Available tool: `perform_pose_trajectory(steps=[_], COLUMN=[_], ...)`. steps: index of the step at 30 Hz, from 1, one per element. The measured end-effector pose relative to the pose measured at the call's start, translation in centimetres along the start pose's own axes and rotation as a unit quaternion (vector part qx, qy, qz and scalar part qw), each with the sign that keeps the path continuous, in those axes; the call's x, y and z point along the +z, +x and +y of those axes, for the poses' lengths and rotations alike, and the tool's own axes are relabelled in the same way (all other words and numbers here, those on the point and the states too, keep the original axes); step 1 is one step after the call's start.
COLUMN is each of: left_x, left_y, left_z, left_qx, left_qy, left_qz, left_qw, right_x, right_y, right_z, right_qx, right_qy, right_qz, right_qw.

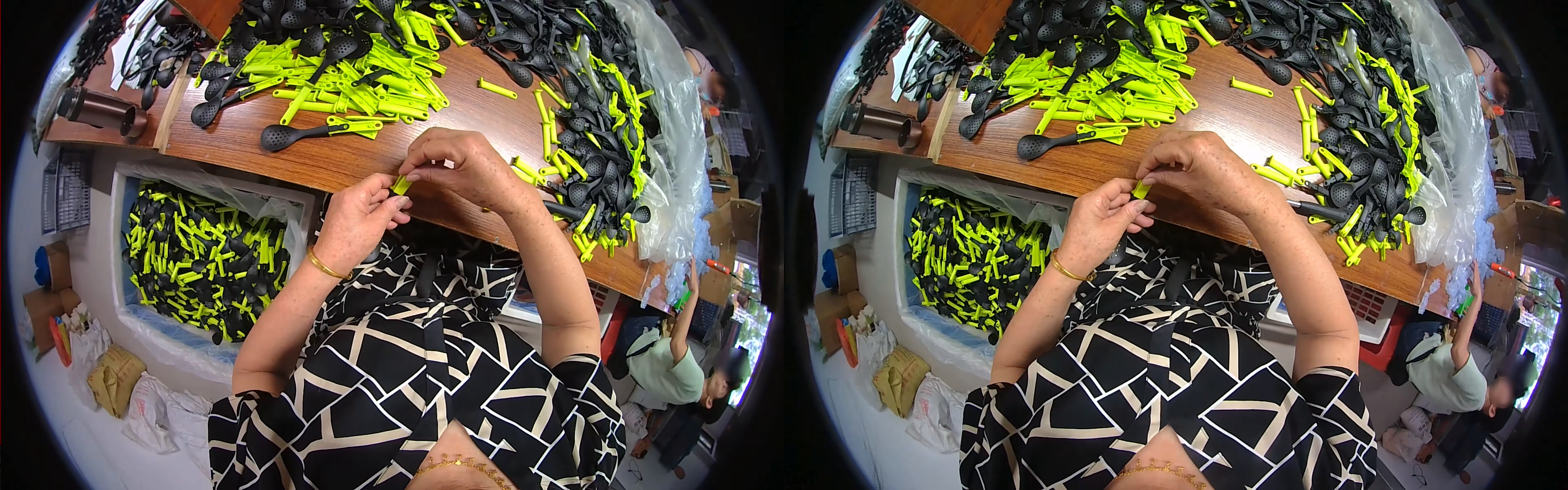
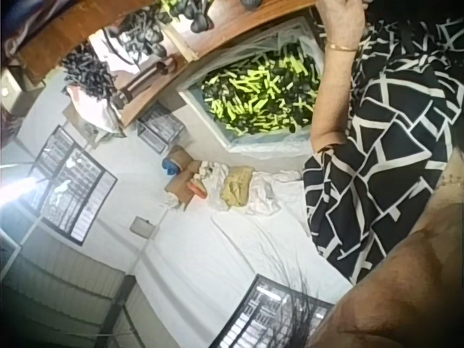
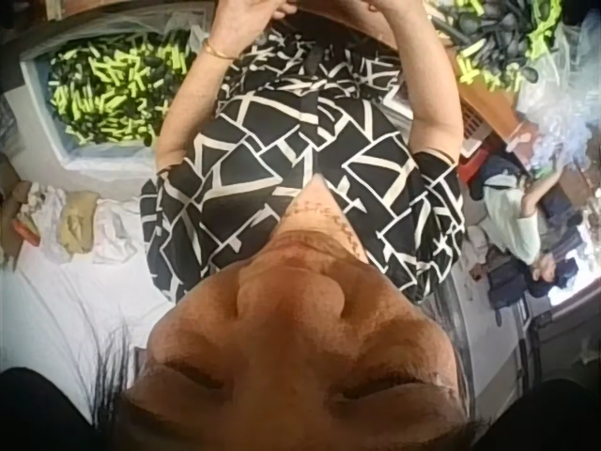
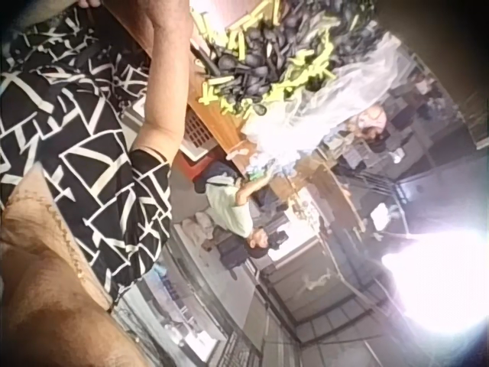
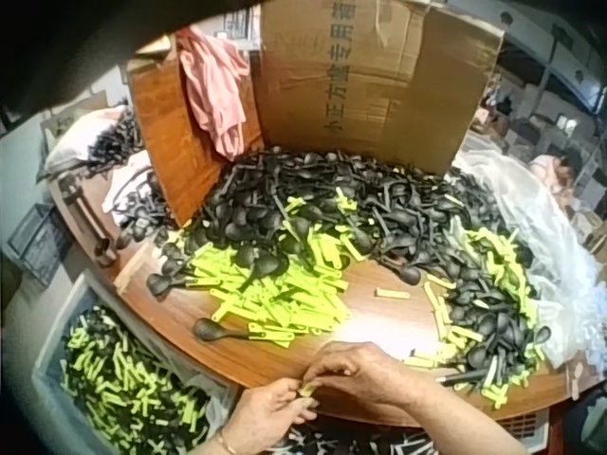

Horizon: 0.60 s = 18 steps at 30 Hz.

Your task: The person assembles kitchen utensils by inserting black perforated spoon heads into neon green plastic handles. They use a small hammer to tap the components together securely. The person works at a wooden table covered with piles of loose parts and finished utensils.

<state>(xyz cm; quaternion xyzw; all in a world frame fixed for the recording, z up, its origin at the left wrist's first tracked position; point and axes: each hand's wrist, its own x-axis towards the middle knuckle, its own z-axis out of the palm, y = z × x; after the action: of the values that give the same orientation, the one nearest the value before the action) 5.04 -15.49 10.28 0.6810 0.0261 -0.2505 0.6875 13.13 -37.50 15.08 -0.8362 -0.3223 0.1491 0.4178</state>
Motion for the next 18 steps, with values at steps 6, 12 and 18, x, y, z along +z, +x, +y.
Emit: perform_pose_trajectory(steps=[6, 12, 18], left_x=[-0.3, -1.3, -2.2], left_y=[-0.1, -1.2, -3.4], left_z=[0.3, -1.5, -6.0], left_qx=[0.003, 0.002, -0.042], left_qy=[0.03, 0.01, -0.145], left_qz=[0.002, -0.008, 0.047], left_qw=[1.0, 1.0, 0.987], right_x=[1.7, 2.3, 0.1], right_y=[-0.3, -0.6, -6.5], right_z=[0.4, -2.4, -0.1], right_qx=[-0.052, 0.069, 0.067], right_qy=[-0.056, -0.1, -0.126], right_qz=[0.062, 0.12, 0.17], right_qw=[0.995, 0.985, 0.975])
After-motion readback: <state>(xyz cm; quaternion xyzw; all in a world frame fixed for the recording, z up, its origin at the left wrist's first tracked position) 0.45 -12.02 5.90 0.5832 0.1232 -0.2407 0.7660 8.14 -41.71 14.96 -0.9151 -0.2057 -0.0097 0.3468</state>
